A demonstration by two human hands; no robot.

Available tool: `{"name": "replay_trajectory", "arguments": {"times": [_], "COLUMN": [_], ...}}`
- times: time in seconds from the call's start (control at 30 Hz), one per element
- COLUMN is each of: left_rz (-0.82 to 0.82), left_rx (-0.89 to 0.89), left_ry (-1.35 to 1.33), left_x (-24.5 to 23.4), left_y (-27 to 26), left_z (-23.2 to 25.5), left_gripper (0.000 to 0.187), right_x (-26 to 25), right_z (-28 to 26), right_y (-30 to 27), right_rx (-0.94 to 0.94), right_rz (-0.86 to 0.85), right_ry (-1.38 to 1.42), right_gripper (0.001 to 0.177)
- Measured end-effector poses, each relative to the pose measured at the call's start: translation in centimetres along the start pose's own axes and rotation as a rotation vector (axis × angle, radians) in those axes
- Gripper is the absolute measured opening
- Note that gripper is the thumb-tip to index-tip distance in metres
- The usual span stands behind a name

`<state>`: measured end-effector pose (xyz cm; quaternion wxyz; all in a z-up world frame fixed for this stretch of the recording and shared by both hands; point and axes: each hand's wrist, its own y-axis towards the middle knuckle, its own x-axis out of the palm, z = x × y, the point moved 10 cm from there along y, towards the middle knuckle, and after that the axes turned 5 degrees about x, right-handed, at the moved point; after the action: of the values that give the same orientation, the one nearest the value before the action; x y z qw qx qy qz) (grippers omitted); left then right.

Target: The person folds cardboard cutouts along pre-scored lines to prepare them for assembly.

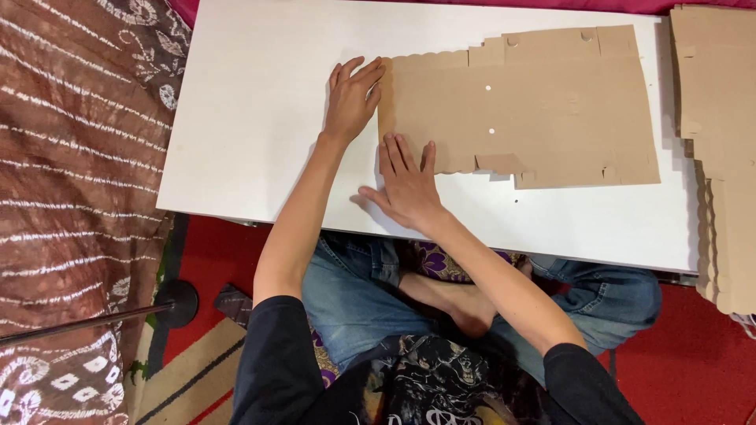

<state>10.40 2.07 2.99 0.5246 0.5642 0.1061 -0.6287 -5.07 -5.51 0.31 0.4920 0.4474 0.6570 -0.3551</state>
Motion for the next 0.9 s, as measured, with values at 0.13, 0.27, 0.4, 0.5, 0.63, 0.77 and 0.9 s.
{"name": "replay_trajectory", "arguments": {"times": [0.13,0.27,0.4,0.5,0.63,0.77,0.9], "left_rz": [-0.014,0.016,0.036,0.008,0.007,0.012,0.0], "left_rx": [-0.021,-0.001,0.003,-0.017,-0.017,-0.017,-0.025], "left_ry": [-0.018,0.004,0.03,0.026,0.003,0.03,0.01], "left_x": [0.4,0.9,1.2,0.9,0.9,0.6,0.9], "left_y": [-0.1,0.1,-0.1,0.0,-0.2,-0.2,-0.2], "left_z": [-0.3,-1.1,-1.4,-1.1,-0.9,-0.8,-0.8], "left_gripper": [0.037,0.035,0.034,0.036,0.038,0.038,0.039], "right_x": [-1.1,-1.9,-1.2,-0.6,-0.8,0.0,-0.5], "right_z": [1.4,2.8,3.6,3.0,1.6,0.8,-0.3], "right_y": [4.4,7.8,9.3,7.8,4.0,0.9,-2.7], "right_rx": [0.025,0.072,0.051,0.042,-0.036,-0.099,-0.135], "right_rz": [-0.006,-0.1,-0.033,-0.002,0.024,0.072,0.164], "right_ry": [0.039,0.056,0.024,-0.004,0.0,-0.026,-0.12], "right_gripper": [0.092,0.086,0.089,0.094,0.091,0.091,0.091]}}
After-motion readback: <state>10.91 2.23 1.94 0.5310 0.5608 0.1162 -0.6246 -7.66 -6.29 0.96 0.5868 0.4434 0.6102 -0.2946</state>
